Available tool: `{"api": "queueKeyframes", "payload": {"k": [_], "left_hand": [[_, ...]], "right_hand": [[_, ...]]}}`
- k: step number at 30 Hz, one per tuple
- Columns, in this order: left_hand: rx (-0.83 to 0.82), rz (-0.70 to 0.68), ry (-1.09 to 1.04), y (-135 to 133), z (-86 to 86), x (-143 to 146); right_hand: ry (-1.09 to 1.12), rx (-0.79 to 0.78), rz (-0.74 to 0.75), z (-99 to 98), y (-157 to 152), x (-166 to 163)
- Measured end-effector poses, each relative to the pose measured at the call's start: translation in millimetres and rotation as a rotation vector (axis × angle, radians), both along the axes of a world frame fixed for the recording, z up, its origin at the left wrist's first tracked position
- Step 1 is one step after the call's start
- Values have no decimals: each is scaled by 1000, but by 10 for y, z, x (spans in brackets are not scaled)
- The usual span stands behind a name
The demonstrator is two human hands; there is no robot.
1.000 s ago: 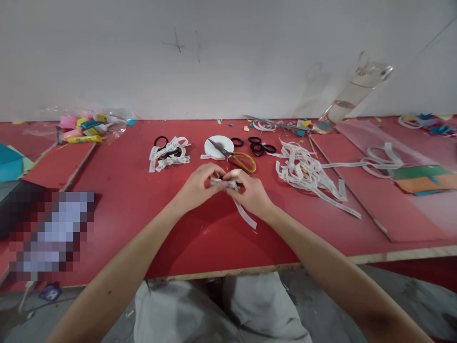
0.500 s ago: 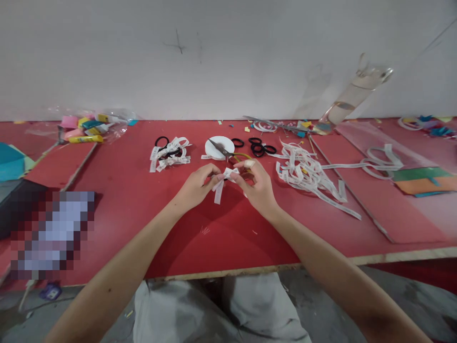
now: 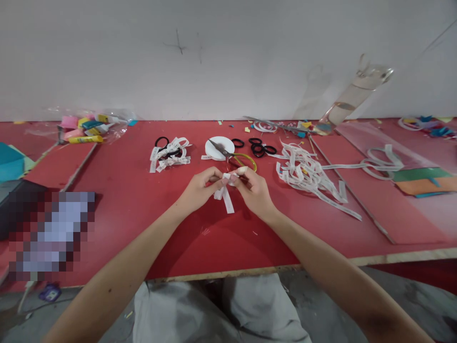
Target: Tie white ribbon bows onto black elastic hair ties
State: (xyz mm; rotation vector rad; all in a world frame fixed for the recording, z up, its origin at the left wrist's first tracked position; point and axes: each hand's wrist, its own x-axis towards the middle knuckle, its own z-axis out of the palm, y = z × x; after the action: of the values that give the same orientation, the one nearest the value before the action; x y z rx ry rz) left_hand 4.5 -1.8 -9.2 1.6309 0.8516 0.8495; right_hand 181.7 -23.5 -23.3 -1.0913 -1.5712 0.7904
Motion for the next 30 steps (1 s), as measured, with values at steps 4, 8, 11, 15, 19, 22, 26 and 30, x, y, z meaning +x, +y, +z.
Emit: {"api": "queueKeyframes", "payload": {"k": [4, 8, 11, 15, 19, 22, 26, 30], "left_hand": [[-56, 56, -185, -22, -22, 55], [-85, 124, -291, -56, -43, 116], [-94, 183, -337, -87, -39, 152], [-59, 248, -355, -134, -27, 185], [19, 301, -346, -200, -18, 211], [58, 339, -351, -253, -25, 241], [69, 398, -412, -316, -44, 285], [132, 404, -353, -342, -35, 269]], "right_hand": [[52, -2, -47, 21, -23, -40], [108, -29, -41, 14, -40, -65], [137, -28, -35, 5, -44, -81], [167, -31, -64, 29, -65, -114], [211, -36, -89, 61, -109, -151], [254, -31, -76, 51, -139, -184], [324, -37, -52, 4, -166, -223], [382, -62, -40, -11, -157, -208]]}}
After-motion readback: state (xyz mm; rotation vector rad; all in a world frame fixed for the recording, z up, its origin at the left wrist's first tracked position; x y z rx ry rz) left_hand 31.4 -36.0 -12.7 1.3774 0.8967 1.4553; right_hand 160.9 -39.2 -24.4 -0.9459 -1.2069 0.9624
